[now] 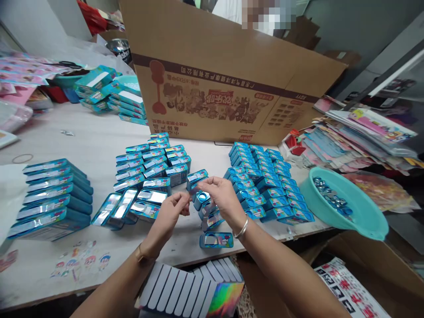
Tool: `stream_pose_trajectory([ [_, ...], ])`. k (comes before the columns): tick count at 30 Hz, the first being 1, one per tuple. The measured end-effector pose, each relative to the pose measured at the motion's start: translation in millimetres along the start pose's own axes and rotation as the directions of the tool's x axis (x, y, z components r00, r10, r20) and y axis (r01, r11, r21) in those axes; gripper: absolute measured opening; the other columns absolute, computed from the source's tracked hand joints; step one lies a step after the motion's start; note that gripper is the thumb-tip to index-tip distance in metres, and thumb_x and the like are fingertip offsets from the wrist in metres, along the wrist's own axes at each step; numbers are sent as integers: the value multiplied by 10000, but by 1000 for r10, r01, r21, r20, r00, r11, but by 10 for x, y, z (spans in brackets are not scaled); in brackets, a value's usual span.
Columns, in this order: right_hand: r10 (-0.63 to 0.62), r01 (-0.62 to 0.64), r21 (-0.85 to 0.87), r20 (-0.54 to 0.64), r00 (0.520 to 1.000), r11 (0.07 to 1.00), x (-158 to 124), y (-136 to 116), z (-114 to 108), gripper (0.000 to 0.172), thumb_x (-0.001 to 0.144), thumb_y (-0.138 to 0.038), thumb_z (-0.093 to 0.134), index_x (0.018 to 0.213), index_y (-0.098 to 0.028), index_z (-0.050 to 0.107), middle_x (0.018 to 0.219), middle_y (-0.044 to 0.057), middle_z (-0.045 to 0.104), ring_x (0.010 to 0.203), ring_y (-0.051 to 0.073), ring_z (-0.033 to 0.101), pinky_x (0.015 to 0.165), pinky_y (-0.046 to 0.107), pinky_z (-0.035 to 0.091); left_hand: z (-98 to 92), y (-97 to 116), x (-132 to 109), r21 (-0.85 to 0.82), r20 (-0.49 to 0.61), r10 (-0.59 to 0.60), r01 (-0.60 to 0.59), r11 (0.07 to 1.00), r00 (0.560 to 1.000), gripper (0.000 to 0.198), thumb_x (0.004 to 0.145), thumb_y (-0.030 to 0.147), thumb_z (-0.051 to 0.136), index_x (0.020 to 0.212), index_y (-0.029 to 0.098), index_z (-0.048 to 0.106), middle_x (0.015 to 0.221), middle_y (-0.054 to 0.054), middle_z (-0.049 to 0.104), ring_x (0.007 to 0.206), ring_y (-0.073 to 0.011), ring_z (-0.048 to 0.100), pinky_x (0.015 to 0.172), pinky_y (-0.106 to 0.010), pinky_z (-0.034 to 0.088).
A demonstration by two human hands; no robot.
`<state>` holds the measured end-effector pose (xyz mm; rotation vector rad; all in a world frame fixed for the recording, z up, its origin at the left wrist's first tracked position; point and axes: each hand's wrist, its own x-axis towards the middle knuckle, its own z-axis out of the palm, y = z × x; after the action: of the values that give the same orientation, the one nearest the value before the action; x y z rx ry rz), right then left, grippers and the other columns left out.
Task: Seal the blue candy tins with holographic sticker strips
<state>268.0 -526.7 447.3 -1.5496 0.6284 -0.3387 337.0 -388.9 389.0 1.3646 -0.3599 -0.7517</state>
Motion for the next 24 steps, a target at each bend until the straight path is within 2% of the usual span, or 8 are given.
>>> stream_pose_trajectory([
  [3, 26, -27, -60, -25, 999, 998, 121, 64, 4, 388, 588, -513, 807, 661, -168, 645, 454, -74, 471, 381, 62, 332, 365, 206, 248, 22, -42, 80, 56, -31, 62, -60, 997, 998, 433, 787, 568, 620, 594, 190, 530, 506, 41, 481, 525, -108, 463, 550, -242, 384],
  [5, 16, -22, -133, -48, 999, 991, 225, 116, 2, 369, 584, -490, 805, 646, -172, 628, 458, -66, 491, 394, 71, 366, 378, 205, 258, 35, -85, 138, 67, -74, 67, -63, 996, 995, 371, 801, 497, 585, 595, 192, 534, 510, 42, 485, 522, -109, 458, 543, -239, 370],
  [9, -88, 61, -306, -75, 993, 950, 400, 238, -24, 268, 637, -407, 748, 618, -173, 619, 449, -70, 477, 433, 74, 388, 428, 203, 271, 59, -177, 232, 122, -142, 76, -59, 991, 987, 319, 809, 442, 529, 606, 196, 535, 519, 47, 475, 523, -111, 455, 534, -237, 353],
  [13, -149, 85, -502, -89, 985, 861, 448, 365, -67, 185, 716, -362, 658, 667, -183, 649, 457, -70, 489, 449, 90, 422, 446, 211, 266, 78, -280, 275, 215, -158, 105, -70, 974, 982, 324, 838, 436, 488, 610, 207, 510, 524, 52, 456, 522, -115, 435, 529, -246, 326],
  [19, -174, 51, -705, -103, 979, 707, 447, 439, -56, 170, 782, -347, 615, 735, -204, 694, 495, -47, 557, 500, 125, 494, 488, 230, 282, 99, -422, 334, 334, -197, 147, -74, 940, 969, 370, 865, 467, 453, 601, 211, 493, 553, 39, 455, 562, -127, 421, 550, -258, 302],
  [24, -157, -32, -826, -145, 977, 563, 441, 384, 11, 128, 821, -318, 639, 778, -225, 716, 634, -10, 659, 629, 160, 578, 567, 251, 307, 147, -497, 378, 273, -221, 168, -104, 956, 961, 375, 864, 491, 480, 624, 206, 517, 577, 37, 452, 578, -126, 404, 535, -251, 293],
])
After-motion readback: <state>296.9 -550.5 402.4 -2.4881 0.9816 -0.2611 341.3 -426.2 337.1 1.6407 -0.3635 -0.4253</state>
